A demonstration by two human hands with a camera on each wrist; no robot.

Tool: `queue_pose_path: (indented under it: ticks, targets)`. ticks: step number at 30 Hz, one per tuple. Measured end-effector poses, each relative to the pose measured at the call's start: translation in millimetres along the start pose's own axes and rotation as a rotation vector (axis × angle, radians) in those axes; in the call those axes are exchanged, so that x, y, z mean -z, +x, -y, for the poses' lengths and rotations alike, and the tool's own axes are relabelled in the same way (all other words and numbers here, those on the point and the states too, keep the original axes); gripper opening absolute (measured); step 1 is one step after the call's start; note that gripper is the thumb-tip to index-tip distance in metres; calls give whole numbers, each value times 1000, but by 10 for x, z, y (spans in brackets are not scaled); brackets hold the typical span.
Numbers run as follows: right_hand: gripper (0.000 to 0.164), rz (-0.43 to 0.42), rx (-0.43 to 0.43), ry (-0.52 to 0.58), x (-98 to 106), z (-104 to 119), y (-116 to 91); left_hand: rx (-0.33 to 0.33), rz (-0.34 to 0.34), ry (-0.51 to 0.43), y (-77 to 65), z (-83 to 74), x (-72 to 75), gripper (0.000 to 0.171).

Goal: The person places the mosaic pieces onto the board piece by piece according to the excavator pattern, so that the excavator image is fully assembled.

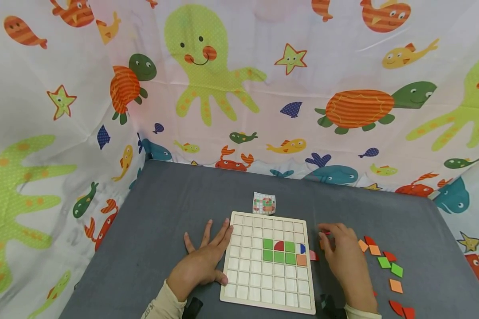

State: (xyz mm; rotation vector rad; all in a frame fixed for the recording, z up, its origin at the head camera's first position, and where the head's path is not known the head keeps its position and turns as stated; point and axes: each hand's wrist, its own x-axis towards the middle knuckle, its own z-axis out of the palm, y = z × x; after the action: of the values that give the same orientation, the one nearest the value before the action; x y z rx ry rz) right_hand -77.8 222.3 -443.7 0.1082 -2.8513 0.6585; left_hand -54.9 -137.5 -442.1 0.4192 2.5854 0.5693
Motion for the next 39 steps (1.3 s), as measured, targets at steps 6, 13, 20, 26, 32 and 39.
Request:
queue_pose_path:
  ticks: [6, 13, 20, 26, 32, 39]
  targets:
    - [28, 17, -54, -25, -1, -132, 61, -3, -8, 3, -8, 11, -16, 138]
    - [32, 68, -105, -30, -29, -260, 122, -8, -10, -18, -15, 14, 1, 138]
    - [36, 101, -101, -40, -63, -328, 153, -31, -22, -39, -16, 65, -44, 140]
    - [35, 111, -107, -50, -63, -362, 178, -20, -17, -25, -28, 12, 1, 139]
    - [34, 134, -120, -51, -57, -392, 204, -20, -10, -35, -2, 30, 7, 139]
    - [40, 172, -123, -54, -20, -364, 176, -10, 23, -41, 55, 108, -63, 141]
